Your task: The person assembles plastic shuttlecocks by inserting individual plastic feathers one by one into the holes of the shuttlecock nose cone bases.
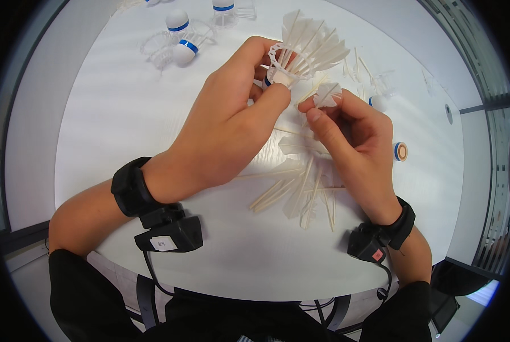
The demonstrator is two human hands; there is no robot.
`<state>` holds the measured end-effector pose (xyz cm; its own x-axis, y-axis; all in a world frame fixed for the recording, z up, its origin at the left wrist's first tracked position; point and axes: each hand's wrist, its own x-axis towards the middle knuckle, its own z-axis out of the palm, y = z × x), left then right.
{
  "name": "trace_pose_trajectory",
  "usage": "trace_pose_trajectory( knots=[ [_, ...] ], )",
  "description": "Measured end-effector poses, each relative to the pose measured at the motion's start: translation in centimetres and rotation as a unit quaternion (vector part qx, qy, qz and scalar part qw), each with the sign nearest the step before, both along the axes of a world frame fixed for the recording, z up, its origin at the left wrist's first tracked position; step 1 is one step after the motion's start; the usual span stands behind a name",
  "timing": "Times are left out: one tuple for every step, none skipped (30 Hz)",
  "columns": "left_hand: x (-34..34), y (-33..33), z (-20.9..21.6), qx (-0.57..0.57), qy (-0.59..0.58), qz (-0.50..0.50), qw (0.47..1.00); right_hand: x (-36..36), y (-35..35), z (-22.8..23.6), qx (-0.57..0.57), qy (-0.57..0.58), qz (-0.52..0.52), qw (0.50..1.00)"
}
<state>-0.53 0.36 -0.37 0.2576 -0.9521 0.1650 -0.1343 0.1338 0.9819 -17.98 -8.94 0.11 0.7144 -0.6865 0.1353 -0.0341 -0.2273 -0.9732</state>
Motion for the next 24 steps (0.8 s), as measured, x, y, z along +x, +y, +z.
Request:
trace_pose_trajectory(
  knots=[
    [-0.02, 0.00, 0.01, 0.000, 0.000, 0.000, 1.000, -0.03, -0.07, -0.03, -0.005, 0.004, 0.001, 1.000],
    [-0.07, 0.04, 0.07, 0.006, 0.004, 0.002, 1.000, -0.05, -0.11, -0.07, -0.009, 0.008, 0.003, 1.000],
    [-0.09, 0.05, 0.09, 0.013, 0.007, 0.003, 1.000, -0.02, -0.07, -0.19, -0.009, 0.008, 0.003, 1.000],
    [-0.09, 0.03, 0.07, 0.012, 0.007, 0.003, 1.000, 0.02, 0.06, -0.33, -0.008, -0.003, -0.005, 1.000],
    [-0.08, 0.01, 0.01, 0.008, 0.008, 0.002, 1.000, 0.04, 0.12, -0.40, -0.006, -0.013, -0.012, 1.000],
    [-0.06, -0.01, -0.04, 0.005, 0.008, 0.000, 1.000, 0.01, 0.08, -0.36, -0.006, -0.013, -0.012, 1.000],
    [-0.03, -0.01, -0.09, 0.005, 0.008, 0.000, 1.000, -0.03, 0.00, -0.31, -0.008, -0.007, -0.006, 1.000],
    [0.00, -0.01, -0.13, 0.003, 0.007, -0.001, 1.000, -0.05, -0.04, -0.26, -0.009, 0.000, -0.001, 1.000],
    [0.03, 0.00, -0.15, 0.001, 0.007, -0.002, 1.000, -0.04, -0.04, -0.24, -0.009, 0.000, -0.001, 1.000],
    [0.02, 0.02, -0.13, 0.001, 0.007, -0.002, 1.000, -0.05, -0.02, -0.21, -0.012, 0.003, -0.003, 1.000],
    [0.01, 0.04, -0.07, 0.002, 0.006, -0.003, 1.000, -0.05, 0.00, -0.18, -0.014, 0.006, -0.005, 1.000],
    [-0.02, 0.07, 0.03, 0.004, 0.006, -0.004, 1.000, -0.04, 0.01, -0.09, -0.014, 0.006, -0.004, 1.000],
    [-0.13, 0.08, 0.17, 0.004, 0.007, 0.000, 1.000, -0.03, 0.01, 0.02, -0.012, 0.005, -0.001, 1.000],
    [-0.13, 0.11, 0.15, 0.004, 0.007, 0.001, 1.000, -0.03, 0.03, 0.07, -0.010, 0.005, 0.002, 1.000],
    [-0.13, 0.12, 0.11, 0.006, 0.006, 0.001, 1.000, -0.05, 0.04, 0.08, -0.010, 0.004, 0.002, 1.000],
    [-0.11, 0.07, 0.05, 0.008, 0.006, 0.002, 1.000, -0.07, 0.00, 0.05, -0.009, 0.011, 0.001, 1.000],
    [-0.10, 0.10, 0.19, 0.015, 0.008, -0.002, 1.000, -0.09, -0.04, 0.03, -0.008, 0.017, 0.000, 1.000],
    [-0.10, 0.06, 0.11, 0.016, 0.009, -0.002, 1.000, -0.05, -0.02, -0.03, -0.008, 0.017, -0.001, 1.000],
    [-0.11, 0.07, 0.03, 0.014, 0.008, -0.002, 1.000, 0.02, 0.07, -0.09, -0.006, 0.011, -0.007, 1.000],
    [-0.13, 0.07, 0.04, 0.014, 0.009, -0.004, 1.000, 0.04, 0.12, -0.13, -0.004, 0.004, -0.013, 1.000],
    [-0.13, 0.07, 0.07, 0.015, 0.009, -0.005, 1.000, 0.02, 0.09, -0.16, -0.004, 0.004, -0.013, 1.000],
    [-0.12, 0.08, 0.06, 0.015, 0.008, -0.005, 1.000, -0.01, 0.06, -0.20, -0.007, 0.006, -0.010, 1.000],
    [-0.11, 0.09, 0.05, 0.015, 0.007, -0.006, 1.000, -0.03, 0.03, -0.24, -0.010, 0.007, -0.007, 1.000],
    [-0.10, 0.08, 0.06, 0.014, 0.006, -0.007, 1.000, -0.05, -0.02, -0.29, -0.010, 0.007, -0.007, 1.000]
  ],
)
